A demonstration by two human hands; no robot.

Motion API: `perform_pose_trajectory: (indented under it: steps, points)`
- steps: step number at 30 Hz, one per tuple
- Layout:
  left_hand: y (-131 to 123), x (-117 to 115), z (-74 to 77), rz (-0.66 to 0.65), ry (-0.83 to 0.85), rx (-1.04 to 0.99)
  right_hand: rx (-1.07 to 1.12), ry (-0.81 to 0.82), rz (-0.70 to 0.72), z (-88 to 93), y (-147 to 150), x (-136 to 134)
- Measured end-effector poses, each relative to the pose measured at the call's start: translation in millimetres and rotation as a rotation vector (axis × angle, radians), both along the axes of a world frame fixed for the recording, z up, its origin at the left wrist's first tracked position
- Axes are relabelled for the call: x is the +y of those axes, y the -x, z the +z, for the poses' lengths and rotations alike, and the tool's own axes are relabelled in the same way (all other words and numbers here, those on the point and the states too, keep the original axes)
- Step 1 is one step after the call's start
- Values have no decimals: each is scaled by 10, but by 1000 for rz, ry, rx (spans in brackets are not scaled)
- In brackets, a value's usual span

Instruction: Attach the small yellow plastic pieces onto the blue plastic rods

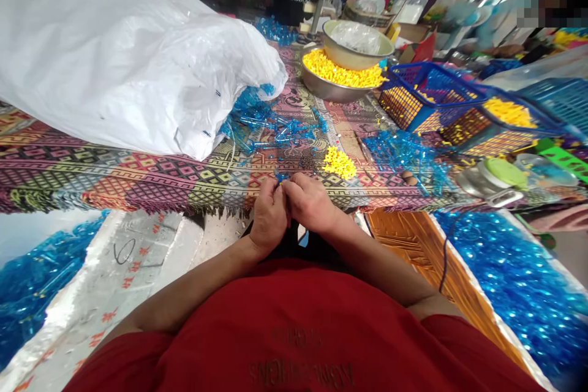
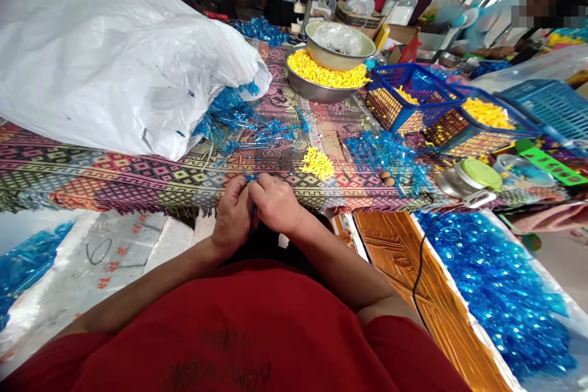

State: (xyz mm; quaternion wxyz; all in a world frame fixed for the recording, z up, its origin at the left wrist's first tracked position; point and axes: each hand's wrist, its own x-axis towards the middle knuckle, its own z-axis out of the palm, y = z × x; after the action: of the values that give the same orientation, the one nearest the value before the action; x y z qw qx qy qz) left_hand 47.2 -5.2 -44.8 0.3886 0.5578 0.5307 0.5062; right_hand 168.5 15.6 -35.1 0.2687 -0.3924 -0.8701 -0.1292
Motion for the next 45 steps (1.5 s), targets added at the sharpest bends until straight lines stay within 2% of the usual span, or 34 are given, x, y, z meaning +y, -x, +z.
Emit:
perform_pose_trajectory:
  steps: [2,4,8,10,12,16,18,20,24,26,29,31,36,41,45]
  points:
    - [18,10,-9,21,7,-51,6,15,6,-26,39,33]
    - [50,33,1,-22,79,-233,56,71,35,-31,43,66]
    - [132,113,58,-301,301,-670,342,179,125,4,-31,109]
    - [164,151,83,-388,352,-775,477,191,109,16,-72,107]
    - [183,174,98,-414,379,-822,509,190,86,8,-110,94]
    - [232,201,131,-431,416,-802,420,217,68,-37,-325,132]
    - [292,223,159,-411,422,-765,401,204,-45,-34,-597,220]
    - [370,251,193,-362,421,-737,362,165,-268,0,-971,346]
    - [490,274,237,-278,410,-710,65,224,-831,85,-1670,616]
    - [498,257,237,-269,412,-698,-84,283,-947,95,-1835,721]
    - [465,216,222,-263,431,-680,-259,380,-950,72,-1868,834]
    - [442,195,216,-263,444,-673,-296,423,-951,52,-1850,891]
    - [426,182,232,-247,469,-655,-249,412,-1011,38,-1952,999]
    - [406,183,230,-256,456,-627,-248,498,-1027,30,-2079,1073]
    - [402,178,224,-268,462,-630,-215,491,-1044,55,-2139,1075]
